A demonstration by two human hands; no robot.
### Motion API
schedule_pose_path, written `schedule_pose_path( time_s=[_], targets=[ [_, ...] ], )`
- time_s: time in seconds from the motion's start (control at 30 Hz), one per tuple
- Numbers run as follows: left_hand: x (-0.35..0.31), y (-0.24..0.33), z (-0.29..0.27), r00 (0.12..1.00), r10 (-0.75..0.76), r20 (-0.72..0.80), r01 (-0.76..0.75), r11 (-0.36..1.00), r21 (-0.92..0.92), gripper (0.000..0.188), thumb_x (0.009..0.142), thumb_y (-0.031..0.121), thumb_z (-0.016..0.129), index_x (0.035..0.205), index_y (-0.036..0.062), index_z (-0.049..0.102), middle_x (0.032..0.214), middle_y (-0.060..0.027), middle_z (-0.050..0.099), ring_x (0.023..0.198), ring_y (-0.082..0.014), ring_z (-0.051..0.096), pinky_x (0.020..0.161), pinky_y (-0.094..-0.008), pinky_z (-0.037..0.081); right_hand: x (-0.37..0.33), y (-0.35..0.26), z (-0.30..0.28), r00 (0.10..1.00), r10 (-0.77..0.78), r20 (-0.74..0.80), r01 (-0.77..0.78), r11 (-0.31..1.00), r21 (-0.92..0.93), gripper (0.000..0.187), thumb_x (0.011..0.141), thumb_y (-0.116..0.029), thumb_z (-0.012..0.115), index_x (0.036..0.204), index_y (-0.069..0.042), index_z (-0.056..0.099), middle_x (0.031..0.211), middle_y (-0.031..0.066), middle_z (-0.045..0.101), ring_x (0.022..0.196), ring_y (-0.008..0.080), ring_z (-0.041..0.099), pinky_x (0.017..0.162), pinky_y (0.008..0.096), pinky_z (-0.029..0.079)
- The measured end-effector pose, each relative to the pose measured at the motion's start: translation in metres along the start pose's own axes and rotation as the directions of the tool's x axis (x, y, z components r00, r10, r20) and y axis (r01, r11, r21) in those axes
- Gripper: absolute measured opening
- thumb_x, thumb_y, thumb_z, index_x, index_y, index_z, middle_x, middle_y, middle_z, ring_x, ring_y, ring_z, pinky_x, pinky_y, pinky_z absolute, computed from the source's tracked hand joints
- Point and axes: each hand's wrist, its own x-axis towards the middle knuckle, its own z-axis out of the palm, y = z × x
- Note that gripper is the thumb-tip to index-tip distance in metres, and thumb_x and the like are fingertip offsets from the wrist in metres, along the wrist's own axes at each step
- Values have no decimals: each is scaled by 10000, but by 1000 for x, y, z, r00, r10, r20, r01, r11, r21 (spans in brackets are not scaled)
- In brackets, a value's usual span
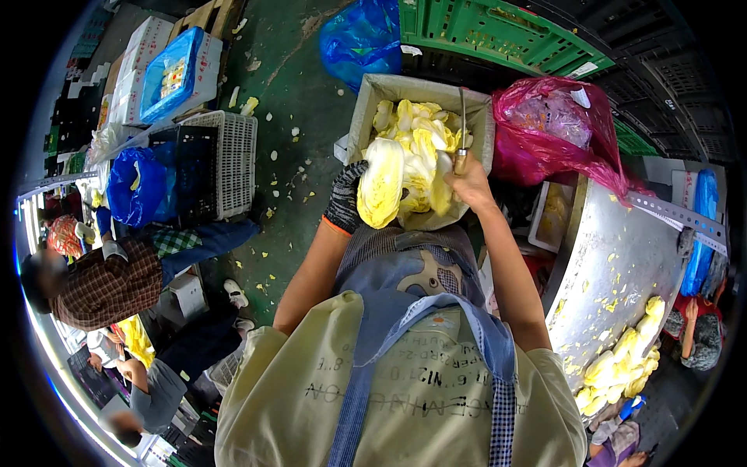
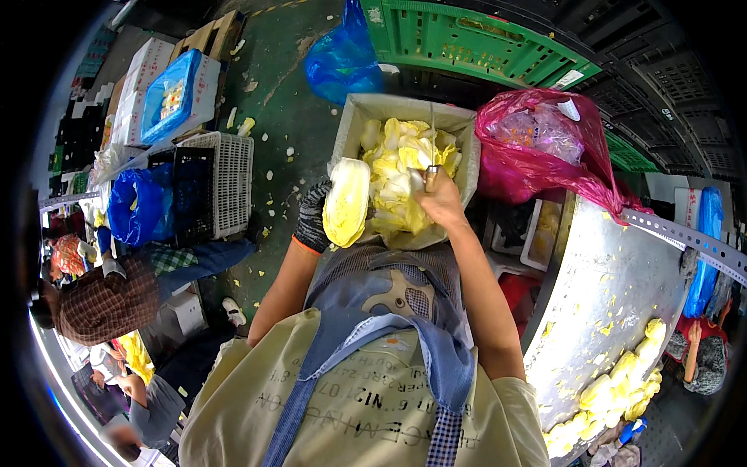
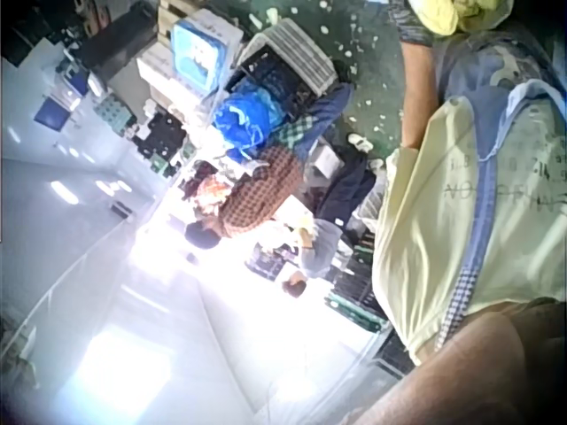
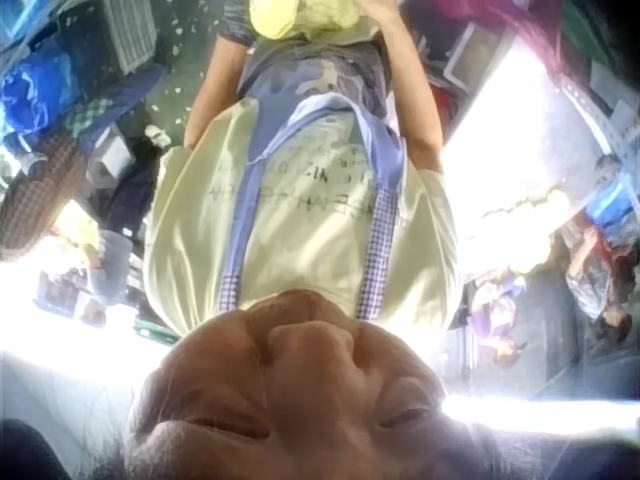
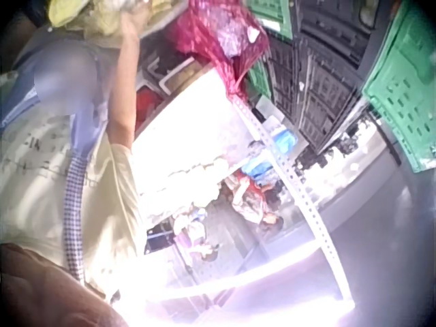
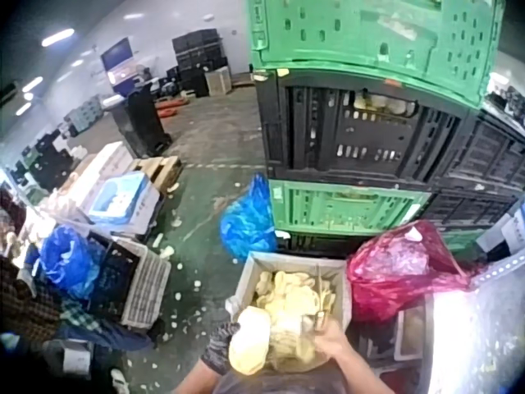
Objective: The person trims the base and outer leaves of napa cabbage with a knife and places the heads into a box.
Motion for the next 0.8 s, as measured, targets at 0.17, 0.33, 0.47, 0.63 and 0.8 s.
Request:
schedule_pose_path(
  time_s=[0.17,0.33,0.47,0.63,0.8],
  targets=[
    [6,-13,-16,992,124,-32,-106,934,343,482,808,236,587,1200,-13,460,1106,-141,570,964,-248,579,865,-359,460,-12,-33,11,963,-47,265,-30,959,280,471,742,-209,689,1075,49,480,1009,112,580,917,160,550,806,286,436],
    [14,-22,-2,958,280,66,-259,741,620,551,791,239,621,1234,-12,411,1145,-103,531,1023,-189,527,888,-306,420,-21,-43,14,946,-33,323,-98,920,379,436,736,-107,688,1085,29,466,1042,92,564,952,146,529,853,284,421],
    [14,-25,-3,935,349,59,-276,614,739,548,768,165,670,1233,13,423,1127,-79,532,1026,-166,508,880,-288,421,-26,-41,16,945,-89,315,-40,924,381,401,724,-92,692,1043,11,472,972,46,527,894,122,495,802,277,432],
    [14,-27,0,923,370,103,-299,523,798,555,765,174,671,1229,0,422,1125,-82,535,1025,-165,509,886,-289,414,-28,-34,20,955,-140,263,19,909,416,423,699,-68,667,1058,11,460,906,40,550,828,100,516,727,263,444],
    [17,-28,-4,901,402,165,-318,351,881,566,768,203,664,1226,-20,417,1130,-85,533,1026,-164,508,901,-288,398,-26,-30,22,964,-72,256,-15,946,323,339,652,-36,627,947,-10,461,769,12,472,693,85,450,601,245,404]
  ],
)
